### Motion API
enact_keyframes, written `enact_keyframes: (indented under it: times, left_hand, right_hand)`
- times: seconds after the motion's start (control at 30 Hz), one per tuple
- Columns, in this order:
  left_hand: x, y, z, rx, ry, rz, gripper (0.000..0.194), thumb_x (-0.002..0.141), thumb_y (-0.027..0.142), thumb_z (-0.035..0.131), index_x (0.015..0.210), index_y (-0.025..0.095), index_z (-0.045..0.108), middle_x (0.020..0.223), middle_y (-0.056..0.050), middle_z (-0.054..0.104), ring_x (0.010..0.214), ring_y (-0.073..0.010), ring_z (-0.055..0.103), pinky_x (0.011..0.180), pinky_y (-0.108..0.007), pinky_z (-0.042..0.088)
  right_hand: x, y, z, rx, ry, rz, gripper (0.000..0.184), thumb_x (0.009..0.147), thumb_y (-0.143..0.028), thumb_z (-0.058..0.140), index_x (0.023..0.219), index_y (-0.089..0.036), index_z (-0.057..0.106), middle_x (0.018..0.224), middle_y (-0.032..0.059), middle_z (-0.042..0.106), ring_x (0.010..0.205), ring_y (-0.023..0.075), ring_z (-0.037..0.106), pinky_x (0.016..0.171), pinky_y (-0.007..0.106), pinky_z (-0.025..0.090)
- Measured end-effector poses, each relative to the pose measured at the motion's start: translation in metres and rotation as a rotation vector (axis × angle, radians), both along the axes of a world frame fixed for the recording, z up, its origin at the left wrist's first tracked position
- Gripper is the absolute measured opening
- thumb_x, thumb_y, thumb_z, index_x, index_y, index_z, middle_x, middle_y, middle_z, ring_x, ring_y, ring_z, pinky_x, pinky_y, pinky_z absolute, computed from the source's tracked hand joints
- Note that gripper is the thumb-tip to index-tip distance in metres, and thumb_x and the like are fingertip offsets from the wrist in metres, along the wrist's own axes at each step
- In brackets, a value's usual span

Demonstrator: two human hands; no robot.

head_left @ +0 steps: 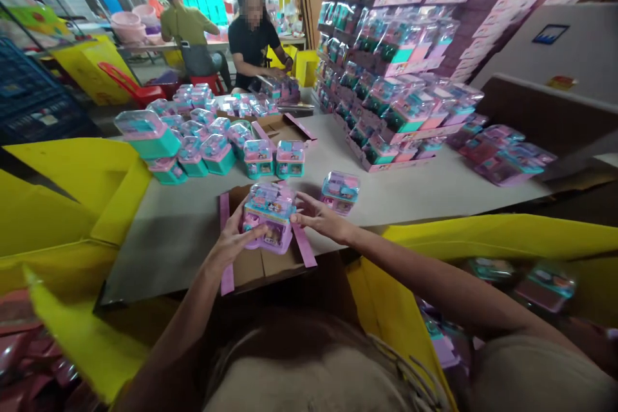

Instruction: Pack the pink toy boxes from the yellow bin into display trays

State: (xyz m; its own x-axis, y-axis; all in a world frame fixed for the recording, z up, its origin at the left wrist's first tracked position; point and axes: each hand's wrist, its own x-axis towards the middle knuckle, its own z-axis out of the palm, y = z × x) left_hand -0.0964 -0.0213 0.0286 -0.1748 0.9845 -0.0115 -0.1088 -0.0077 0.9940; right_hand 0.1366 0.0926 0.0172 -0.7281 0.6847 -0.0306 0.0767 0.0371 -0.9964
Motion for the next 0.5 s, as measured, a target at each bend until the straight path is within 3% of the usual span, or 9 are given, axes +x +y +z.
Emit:
enact_keyframes:
  times: [0.17, 0.3, 0.4, 0.5]
  left_hand:
    - [-0.005, -0.015, -0.006, 0.058, 0.089, -0.021, 0.085, 0.067, 0.031, 0.096, 0.143, 0.023, 0.059, 0.129, -0.008, 0.071, 0.119, -0.0276, 0.068, 0.109, -0.039, 0.054]
    - [-0.01, -0.021, -0.014, 0.073, 0.195, -0.015, 0.079, 0.064, 0.03, 0.097, 0.135, 0.022, 0.063, 0.125, -0.008, 0.069, 0.124, -0.0279, 0.066, 0.115, -0.04, 0.05]
    - [-0.009, -0.023, -0.021, 0.07, 0.22, -0.022, 0.082, 0.062, 0.032, 0.098, 0.134, 0.021, 0.063, 0.125, -0.01, 0.068, 0.125, -0.0286, 0.066, 0.116, -0.041, 0.05]
    - [-0.008, -0.011, -0.028, 0.056, 0.171, 0.042, 0.098, 0.062, 0.035, 0.098, 0.147, 0.023, 0.052, 0.132, -0.011, 0.067, 0.126, -0.0279, 0.066, 0.115, -0.043, 0.05]
  right_hand:
    - [-0.003, -0.011, 0.018, 0.019, 0.106, 0.148, 0.071, 0.085, -0.059, 0.084, 0.144, -0.025, 0.065, 0.129, 0.0076, 0.074, 0.119, 0.0232, 0.07, 0.111, 0.042, 0.055]
    - [0.003, -0.023, 0.021, 0.037, 0.119, 0.172, 0.071, 0.086, -0.056, 0.084, 0.147, -0.027, 0.064, 0.14, 0.0081, 0.07, 0.128, 0.0257, 0.066, 0.109, 0.042, 0.057]
    - [0.008, -0.023, 0.014, 0.119, 0.087, 0.148, 0.07, 0.089, -0.054, 0.081, 0.151, -0.027, 0.06, 0.143, 0.0096, 0.068, 0.131, 0.0268, 0.066, 0.105, 0.04, 0.06]
    - [0.007, -0.009, 0.004, 0.306, -0.072, 0.005, 0.059, 0.1, -0.053, 0.066, 0.15, -0.023, 0.06, 0.126, 0.0114, 0.075, 0.116, 0.0266, 0.073, 0.096, 0.041, 0.063]
